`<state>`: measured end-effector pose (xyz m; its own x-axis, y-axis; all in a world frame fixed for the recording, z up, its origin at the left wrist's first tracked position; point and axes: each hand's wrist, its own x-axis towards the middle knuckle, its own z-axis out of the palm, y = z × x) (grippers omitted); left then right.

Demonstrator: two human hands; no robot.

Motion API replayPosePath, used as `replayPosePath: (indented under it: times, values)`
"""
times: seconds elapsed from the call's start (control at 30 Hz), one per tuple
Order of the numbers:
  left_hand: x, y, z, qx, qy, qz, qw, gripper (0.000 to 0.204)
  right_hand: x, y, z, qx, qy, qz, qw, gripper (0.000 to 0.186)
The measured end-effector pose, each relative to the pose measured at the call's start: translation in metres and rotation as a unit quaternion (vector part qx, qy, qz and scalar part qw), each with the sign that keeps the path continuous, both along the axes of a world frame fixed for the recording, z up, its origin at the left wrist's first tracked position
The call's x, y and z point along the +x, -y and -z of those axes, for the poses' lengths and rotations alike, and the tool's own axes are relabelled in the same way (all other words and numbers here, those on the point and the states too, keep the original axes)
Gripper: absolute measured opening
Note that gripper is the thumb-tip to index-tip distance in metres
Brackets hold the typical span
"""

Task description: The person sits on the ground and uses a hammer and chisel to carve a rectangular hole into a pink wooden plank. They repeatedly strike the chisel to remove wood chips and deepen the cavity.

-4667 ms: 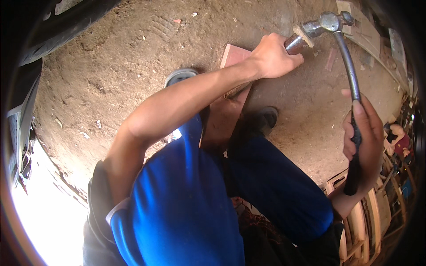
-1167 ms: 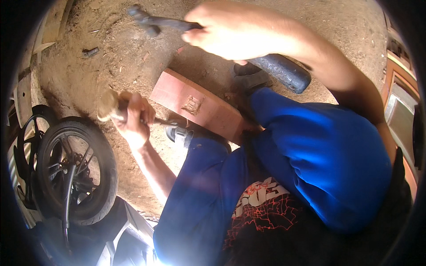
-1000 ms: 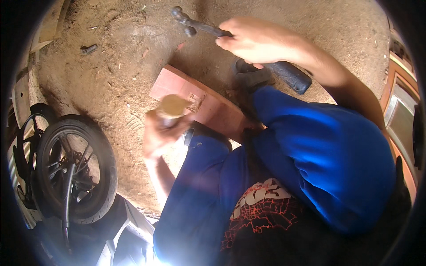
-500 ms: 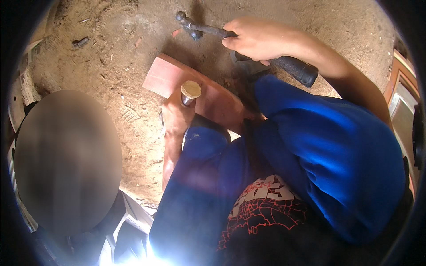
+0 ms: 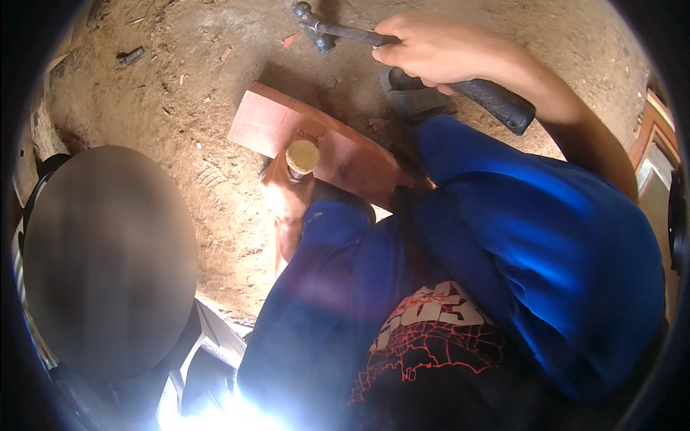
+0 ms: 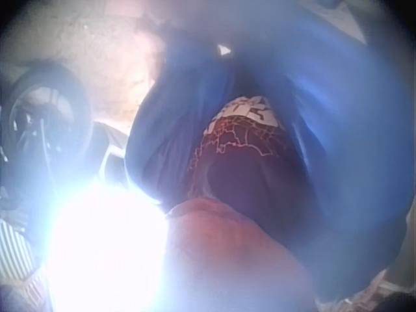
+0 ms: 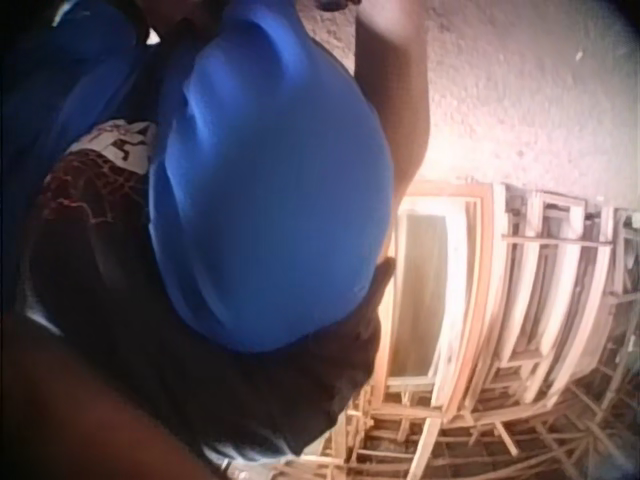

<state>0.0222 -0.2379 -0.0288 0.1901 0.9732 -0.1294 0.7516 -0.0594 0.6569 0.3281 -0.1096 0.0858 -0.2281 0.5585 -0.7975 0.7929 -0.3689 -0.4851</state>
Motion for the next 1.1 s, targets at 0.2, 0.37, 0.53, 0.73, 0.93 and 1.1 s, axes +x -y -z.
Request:
replayPosePath:
  times: [0.2,0.37,0.53,0.73,0.93,1.1]
  values:
    - [-0.01,0.006,0.001,0.01,-0.01,-0.02,1.0,0.016,0.006,-0.003,0.001,-0.01,-0.027,-0.028,0.999,0.028]
    - [-0.016,0.006,0.005,0.001,0.024,-0.011,1.0,0.013,0.001,-0.015,-0.013,-0.053,-0.025,-0.039,0.998,0.032]
    - [-0.022,0.0,0.008,-0.021,0.081,0.009,0.996,0.011,0.009,-0.011,-0.01,-0.031,-0.06,-0.044,0.997,0.032]
    - [-0.028,-0.001,0.013,-0.044,0.124,0.023,0.991,0.008,0.006,-0.015,-0.011,-0.041,-0.034,-0.063,0.997,0.033]
    - [-0.033,-0.003,0.017,-0.044,0.135,0.033,0.989,0.005,0.0,-0.018,-0.018,-0.056,-0.001,-0.068,0.996,0.034]
    - [-0.031,-0.004,0.009,-0.06,0.149,0.015,0.987,0.008,0.006,-0.015,-0.016,-0.048,-0.042,-0.057,0.996,0.033]
